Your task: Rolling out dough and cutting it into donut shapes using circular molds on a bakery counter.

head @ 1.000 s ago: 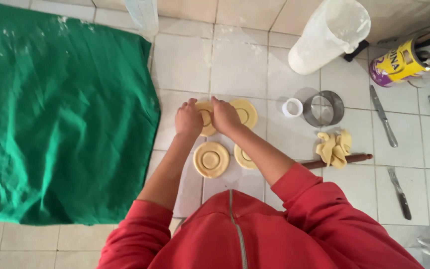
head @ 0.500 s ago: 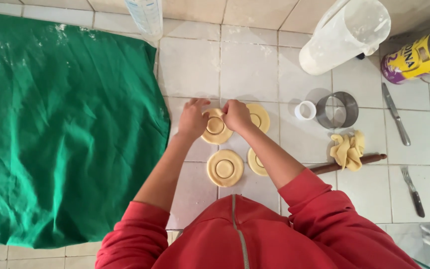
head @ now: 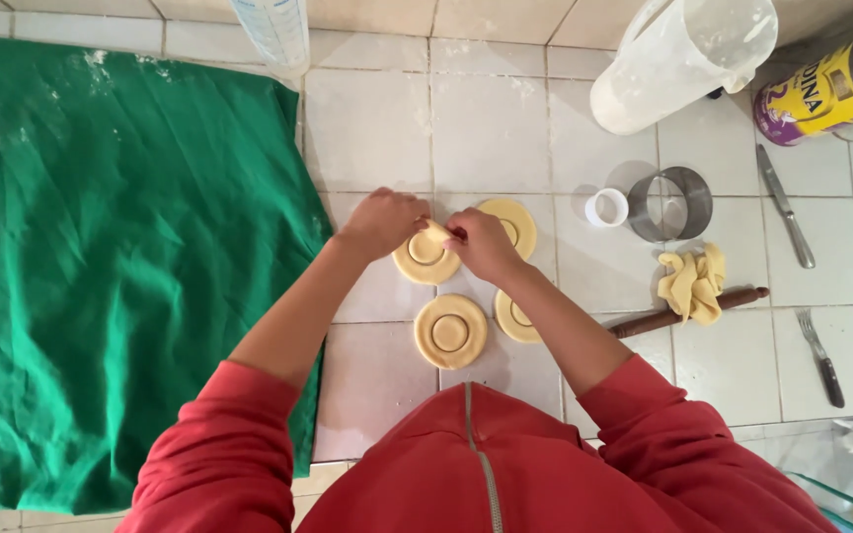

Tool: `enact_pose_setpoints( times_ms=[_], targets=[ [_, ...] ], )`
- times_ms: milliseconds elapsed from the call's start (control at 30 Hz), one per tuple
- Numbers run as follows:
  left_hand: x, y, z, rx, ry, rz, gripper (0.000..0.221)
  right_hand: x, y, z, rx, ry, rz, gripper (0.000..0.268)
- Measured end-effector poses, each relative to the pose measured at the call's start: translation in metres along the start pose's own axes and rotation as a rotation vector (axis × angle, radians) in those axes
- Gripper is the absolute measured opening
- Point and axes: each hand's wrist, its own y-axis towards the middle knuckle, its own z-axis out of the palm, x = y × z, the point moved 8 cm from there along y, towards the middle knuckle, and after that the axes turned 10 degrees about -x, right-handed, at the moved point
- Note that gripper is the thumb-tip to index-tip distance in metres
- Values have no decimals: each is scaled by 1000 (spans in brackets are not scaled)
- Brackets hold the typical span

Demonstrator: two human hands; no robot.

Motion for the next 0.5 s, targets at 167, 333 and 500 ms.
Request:
enact_pose_setpoints(
  times_ms=[167, 333, 500],
  targets=[
    [3, -25, -11, -15, -166, -4, 20, 9, -10, -4, 69, 53, -32, 19],
    [-3, -47, -35, -262, -344, -58, 14, 18, -32, -16, -70, 207, -138, 18],
    [-27, -58, -58, -236, -499, -224, 15, 16, -39, -23, -137, 243, -125, 16]
  ],
)
